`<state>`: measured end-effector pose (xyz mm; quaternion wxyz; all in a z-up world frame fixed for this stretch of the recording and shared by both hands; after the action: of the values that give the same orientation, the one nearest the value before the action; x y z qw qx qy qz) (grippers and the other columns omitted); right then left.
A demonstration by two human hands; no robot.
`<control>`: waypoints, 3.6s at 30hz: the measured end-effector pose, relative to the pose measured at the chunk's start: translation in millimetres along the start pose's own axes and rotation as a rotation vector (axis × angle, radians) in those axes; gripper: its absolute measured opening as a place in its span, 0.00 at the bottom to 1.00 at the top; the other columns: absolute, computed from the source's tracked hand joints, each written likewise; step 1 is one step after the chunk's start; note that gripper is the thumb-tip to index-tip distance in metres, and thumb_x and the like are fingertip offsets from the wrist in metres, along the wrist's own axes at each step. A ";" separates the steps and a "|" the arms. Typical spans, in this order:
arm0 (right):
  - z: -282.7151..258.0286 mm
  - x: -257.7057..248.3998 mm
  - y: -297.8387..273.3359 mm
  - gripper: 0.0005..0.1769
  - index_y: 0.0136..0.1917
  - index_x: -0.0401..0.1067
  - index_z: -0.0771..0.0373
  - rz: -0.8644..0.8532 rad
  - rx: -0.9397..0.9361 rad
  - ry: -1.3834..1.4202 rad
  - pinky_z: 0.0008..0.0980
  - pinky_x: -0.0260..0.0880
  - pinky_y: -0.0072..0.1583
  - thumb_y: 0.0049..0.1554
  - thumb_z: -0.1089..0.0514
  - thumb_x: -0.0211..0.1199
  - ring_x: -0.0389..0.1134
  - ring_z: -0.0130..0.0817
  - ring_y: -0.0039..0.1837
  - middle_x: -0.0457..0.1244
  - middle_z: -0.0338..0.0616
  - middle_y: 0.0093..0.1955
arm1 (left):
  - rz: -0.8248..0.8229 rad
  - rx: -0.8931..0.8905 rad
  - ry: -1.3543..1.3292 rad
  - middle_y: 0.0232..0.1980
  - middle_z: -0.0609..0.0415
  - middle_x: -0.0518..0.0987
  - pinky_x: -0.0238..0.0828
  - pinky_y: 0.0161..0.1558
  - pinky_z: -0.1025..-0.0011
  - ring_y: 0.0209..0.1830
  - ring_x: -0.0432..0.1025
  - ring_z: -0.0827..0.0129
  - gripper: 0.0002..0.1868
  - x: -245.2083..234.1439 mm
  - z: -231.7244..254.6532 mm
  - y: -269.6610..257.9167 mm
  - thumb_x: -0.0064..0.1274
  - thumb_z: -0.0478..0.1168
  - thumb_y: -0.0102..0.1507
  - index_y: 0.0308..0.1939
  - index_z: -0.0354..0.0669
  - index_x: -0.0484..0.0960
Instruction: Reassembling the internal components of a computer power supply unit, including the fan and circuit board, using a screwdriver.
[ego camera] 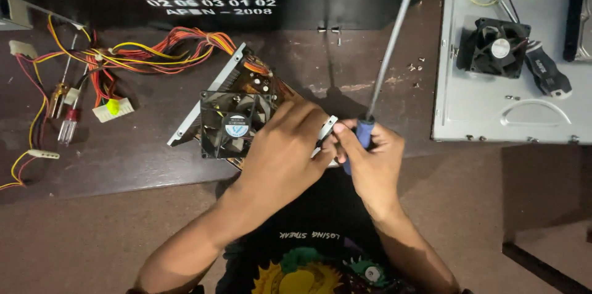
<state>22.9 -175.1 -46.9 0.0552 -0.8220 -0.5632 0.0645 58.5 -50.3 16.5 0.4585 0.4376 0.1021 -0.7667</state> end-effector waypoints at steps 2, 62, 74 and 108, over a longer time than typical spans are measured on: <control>-3.8 -10.3 -4.0 0.06 0.38 0.78 0.66 0.106 0.051 -0.189 0.24 0.66 0.34 0.58 0.65 0.67 0.61 0.23 0.29 0.62 0.40 0.24 | 0.058 -0.001 0.030 0.44 0.45 0.78 0.74 0.47 0.59 0.50 0.73 0.50 0.08 -3.4 2.3 0.3 0.57 0.33 0.60 0.39 0.34 0.76; 50.8 -115.3 -69.5 0.21 0.61 0.71 0.65 -0.196 -0.067 -0.623 0.26 0.75 0.48 0.66 0.49 0.47 0.73 0.29 0.44 0.70 0.40 0.44 | 0.066 -0.045 0.140 0.43 0.48 0.76 0.77 0.38 0.68 0.39 0.73 0.60 0.13 -31.2 29.3 -21.6 0.57 0.24 0.66 0.55 0.30 0.82; 69.4 -124.8 -100.6 0.12 0.43 0.71 0.59 -0.367 -0.108 -0.760 0.24 0.54 0.38 0.64 0.51 0.55 0.53 0.21 0.32 0.55 0.31 0.30 | 0.042 -0.189 -0.096 0.48 0.43 0.81 0.82 0.48 0.61 0.46 0.79 0.55 0.23 -10.0 8.4 -51.7 0.56 0.23 0.64 0.63 0.34 0.74; 108.0 -114.5 -89.8 0.34 0.58 0.78 0.63 -0.833 0.494 -0.274 0.18 0.64 0.22 0.67 0.37 0.39 0.61 0.21 0.21 0.63 0.36 0.24 | -0.196 -0.269 -0.321 0.75 0.30 0.70 0.82 0.45 0.59 0.47 0.80 0.48 0.45 15.9 -8.8 -58.0 0.49 0.24 0.63 0.80 0.44 0.44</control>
<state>-118.7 -247.7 -133.6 0.1947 -0.4740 -0.8133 0.2757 14.4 -22.8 -15.1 0.4465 0.2329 0.1709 -0.8469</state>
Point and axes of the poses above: each hand's wrist, its own y-axis towards the middle knuckle, its own x-axis out of the palm, z = x × y, the point moved 10 cm from there along y, towards the middle knuckle
